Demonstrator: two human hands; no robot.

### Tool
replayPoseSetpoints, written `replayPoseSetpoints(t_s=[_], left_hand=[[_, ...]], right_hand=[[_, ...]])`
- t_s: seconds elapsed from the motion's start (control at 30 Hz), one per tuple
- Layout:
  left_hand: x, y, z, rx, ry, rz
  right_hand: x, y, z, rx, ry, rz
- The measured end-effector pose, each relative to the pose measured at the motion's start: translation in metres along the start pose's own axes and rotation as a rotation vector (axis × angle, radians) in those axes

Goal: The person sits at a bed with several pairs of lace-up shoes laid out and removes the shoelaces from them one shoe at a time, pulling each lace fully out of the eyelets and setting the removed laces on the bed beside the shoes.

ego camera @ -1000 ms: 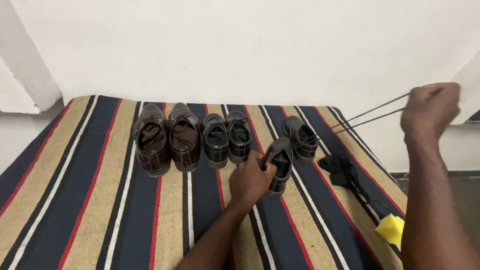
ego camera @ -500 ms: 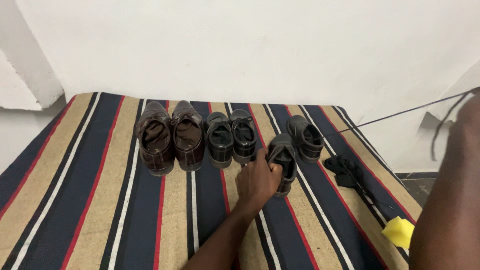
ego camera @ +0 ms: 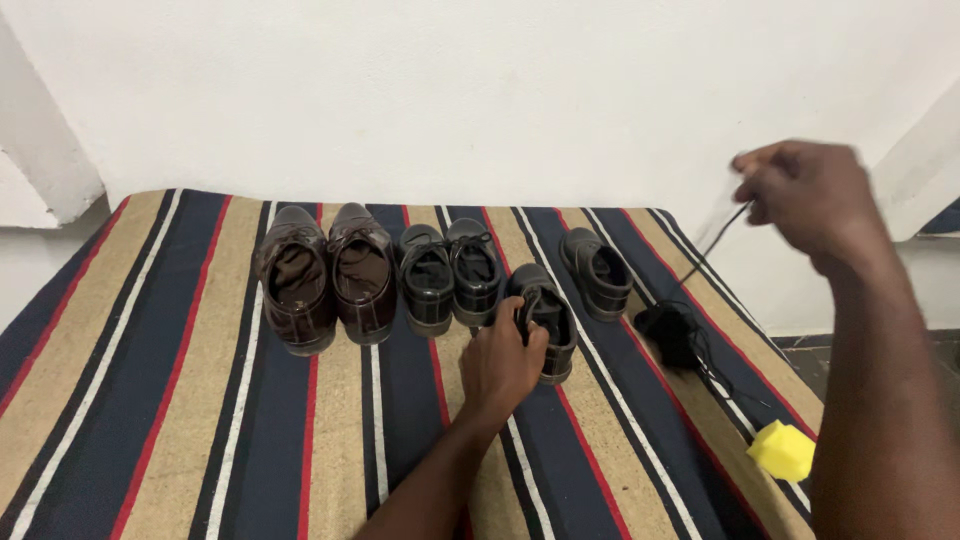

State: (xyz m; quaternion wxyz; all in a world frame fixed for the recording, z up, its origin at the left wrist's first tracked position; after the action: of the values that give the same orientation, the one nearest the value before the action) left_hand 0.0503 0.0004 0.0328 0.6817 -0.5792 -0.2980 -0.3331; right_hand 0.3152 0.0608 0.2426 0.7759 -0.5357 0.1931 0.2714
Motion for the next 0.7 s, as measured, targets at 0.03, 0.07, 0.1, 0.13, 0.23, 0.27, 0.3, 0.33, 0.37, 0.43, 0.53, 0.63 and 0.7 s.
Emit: replayPoseSetpoints(t_s=[0.03,0.07,0.1,0.13,0.23,0.27,0.3,0.33,0.37,0.43,0.53,0.63,0.7], left_hand=[[0.000,0.000,0.000,0.008,0.005,0.000],[0.000,0.001,0.000,-0.008,-0.004,-0.003],[0.000,0.001,0.001,-0.022,-0.015,-0.007],[0.000,0.001,0.001,-0.037,-0.029,-0.009],[0.000,0.000,0.002,-0.069,-0.041,-0.037],[0.000,0.000,0.001,-0.062,-0.032,-0.045],[0.000,0.000,0.000,-0.055,-0.022,-0.053],[0.000,-0.001,0.000,-0.047,-0.011,-0.061],[-0.001,-0.001,0.000,-0.048,-0.008,-0.070],[-0.003,-0.002,0.000,-0.052,-0.003,-0.088],[-0.007,-0.002,0.000,0.030,0.039,-0.101],[-0.010,0.000,0.002,0.012,0.044,-0.119],[-0.012,0.002,0.003,-0.004,0.017,-0.126]], right_hand=[[-0.008,0.003,-0.006,-0.023,0.051,-0.069],[-0.014,0.004,-0.011,-0.046,0.102,-0.140],[-0.021,0.001,-0.014,-0.017,0.063,-0.142],[-0.026,-0.001,-0.018,0.010,0.026,-0.143],[-0.038,-0.006,-0.027,0.130,-0.074,-0.205],[-0.040,-0.009,-0.030,0.175,-0.106,-0.234],[-0.041,-0.011,-0.034,0.215,-0.143,-0.242],[-0.041,-0.012,-0.036,0.256,-0.181,-0.249],[-0.040,-0.013,-0.039,0.296,-0.218,-0.256],[-0.034,-0.009,-0.041,0.278,-0.198,-0.186],[-0.022,0.012,-0.037,0.053,-0.179,0.059],[-0.015,0.066,-0.039,-0.263,-0.097,-0.058],[-0.011,0.107,-0.054,-0.403,-0.056,-0.078]])
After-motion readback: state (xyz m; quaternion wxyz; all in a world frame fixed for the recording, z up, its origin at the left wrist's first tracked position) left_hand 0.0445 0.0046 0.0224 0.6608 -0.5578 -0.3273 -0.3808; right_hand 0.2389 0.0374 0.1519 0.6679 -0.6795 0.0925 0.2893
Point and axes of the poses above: each hand's wrist, its own z-axis towards the middle knuckle, its own y-axis out of the palm, x = y × z, the point moved 1 cm from there along z, towards the middle knuckle, and after that the axes turned 12 degrees about -x, right-handed, at the moved point
